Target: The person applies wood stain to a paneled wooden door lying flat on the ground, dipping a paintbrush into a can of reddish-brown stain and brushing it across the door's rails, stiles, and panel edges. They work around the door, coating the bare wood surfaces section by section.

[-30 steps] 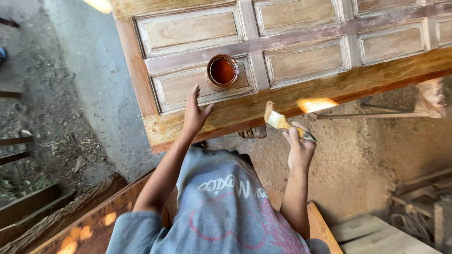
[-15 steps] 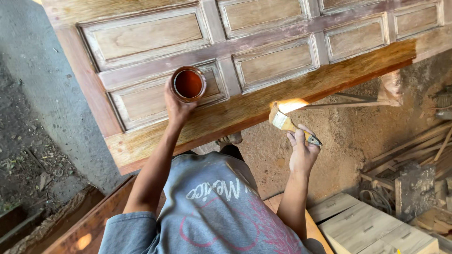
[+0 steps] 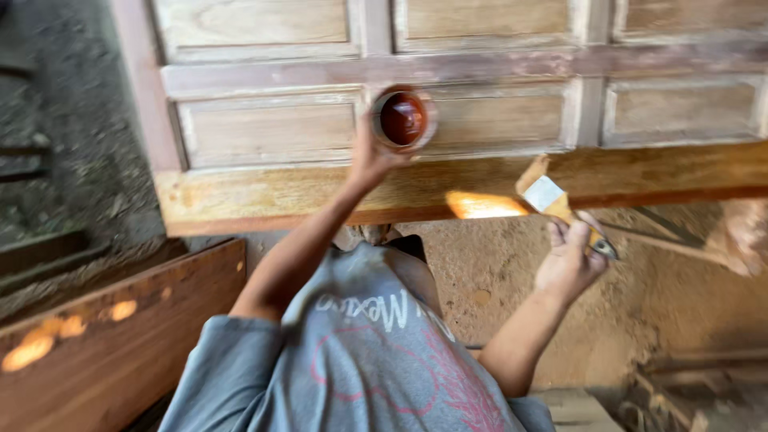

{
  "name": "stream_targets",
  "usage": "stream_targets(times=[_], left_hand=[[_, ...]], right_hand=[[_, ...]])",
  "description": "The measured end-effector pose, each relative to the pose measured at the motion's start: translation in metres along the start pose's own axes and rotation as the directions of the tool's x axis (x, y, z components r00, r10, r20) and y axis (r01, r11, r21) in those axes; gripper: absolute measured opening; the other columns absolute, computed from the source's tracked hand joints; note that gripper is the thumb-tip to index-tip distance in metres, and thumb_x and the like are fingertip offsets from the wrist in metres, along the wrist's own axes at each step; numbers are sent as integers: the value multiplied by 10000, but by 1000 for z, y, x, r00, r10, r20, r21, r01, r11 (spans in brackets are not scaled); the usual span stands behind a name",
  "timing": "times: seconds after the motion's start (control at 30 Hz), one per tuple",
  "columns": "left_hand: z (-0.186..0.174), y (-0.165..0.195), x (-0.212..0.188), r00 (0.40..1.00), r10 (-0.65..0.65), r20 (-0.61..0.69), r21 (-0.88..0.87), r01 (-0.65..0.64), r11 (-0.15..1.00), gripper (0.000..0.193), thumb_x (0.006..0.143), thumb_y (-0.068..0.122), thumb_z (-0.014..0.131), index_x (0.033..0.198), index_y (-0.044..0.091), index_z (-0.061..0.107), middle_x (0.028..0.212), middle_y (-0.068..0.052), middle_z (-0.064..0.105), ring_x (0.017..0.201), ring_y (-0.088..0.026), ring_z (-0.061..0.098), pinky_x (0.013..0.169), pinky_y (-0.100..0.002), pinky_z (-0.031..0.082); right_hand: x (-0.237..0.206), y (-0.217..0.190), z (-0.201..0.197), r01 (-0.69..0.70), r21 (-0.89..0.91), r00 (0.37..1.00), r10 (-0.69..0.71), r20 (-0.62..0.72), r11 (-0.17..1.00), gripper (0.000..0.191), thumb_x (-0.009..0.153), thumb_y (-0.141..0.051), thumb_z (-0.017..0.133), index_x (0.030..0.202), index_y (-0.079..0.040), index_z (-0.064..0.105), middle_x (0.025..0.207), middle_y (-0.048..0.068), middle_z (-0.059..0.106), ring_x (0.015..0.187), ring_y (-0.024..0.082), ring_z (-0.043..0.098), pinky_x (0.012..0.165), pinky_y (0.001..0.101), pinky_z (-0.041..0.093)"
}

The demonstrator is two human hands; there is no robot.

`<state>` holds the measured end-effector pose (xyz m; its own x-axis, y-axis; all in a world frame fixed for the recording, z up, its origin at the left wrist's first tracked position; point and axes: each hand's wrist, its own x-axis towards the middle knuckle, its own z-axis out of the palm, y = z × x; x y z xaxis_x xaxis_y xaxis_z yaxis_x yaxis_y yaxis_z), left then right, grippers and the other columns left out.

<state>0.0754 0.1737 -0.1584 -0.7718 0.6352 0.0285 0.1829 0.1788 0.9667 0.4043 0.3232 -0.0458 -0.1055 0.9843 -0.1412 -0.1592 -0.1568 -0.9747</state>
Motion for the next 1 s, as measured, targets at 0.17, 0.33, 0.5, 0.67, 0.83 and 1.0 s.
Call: stream_targets(times=[0.17,0.33,0.5,0.67,0.83,1.0], left_hand=[[84,14,28,998,-39,56,15,38,999,1149,562,249,1006,1458,-12,337,1385,-191,500,1316,-322,520,1165,-441,418],[116,6,37,997,83,8,67,-83,994,1116,581,232,1003,1464,23,355,1367,-198,520,1309,-340,532,1137,-434,462],[122,-5,35,972,233,-35,59,-230,971,1123,589,210,1009,1472,63,332,1379,-211,530,1313,-366,534,1121,-432,457],[99,1,19,992,106,63,98,-112,989,1127,616,207,975,1495,36,290,1415,-256,503,1307,-416,505,1102,-452,415],[10,1,-56,998,49,-50,141,-41,989,555,881,187,871,1305,60,536,1276,-154,629,1193,-260,638,1021,-378,559],[-101,-15,-178,900,-176,-400,135,248,959,365,958,9,745,777,34,429,701,-10,420,691,-81,401,591,-259,400]], right_hand=[[20,-3,-23,11,13,1000,-12,25,1000,244,1046,-74,658,1260,37,624,1059,132,691,897,217,714,856,350,617],[25,-10,-29,49,-2,995,-48,82,999,232,1068,-81,659,1259,49,638,1041,158,687,904,220,713,874,348,626],[43,-16,-4,78,-109,990,-65,124,991,249,1026,-89,694,1220,58,642,1079,156,707,918,210,727,843,325,636],[70,-16,45,263,-243,926,-173,336,934,214,1004,-92,708,1146,66,679,1064,136,708,894,202,730,791,323,648],[101,-11,103,613,-453,748,-292,596,647,170,972,-70,773,1109,29,760,915,83,745,691,190,646,584,304,485],[112,-4,147,751,-373,590,-300,750,545,127,974,-85,796,1064,-9,748,950,94,725,765,200,702,669,316,553]])
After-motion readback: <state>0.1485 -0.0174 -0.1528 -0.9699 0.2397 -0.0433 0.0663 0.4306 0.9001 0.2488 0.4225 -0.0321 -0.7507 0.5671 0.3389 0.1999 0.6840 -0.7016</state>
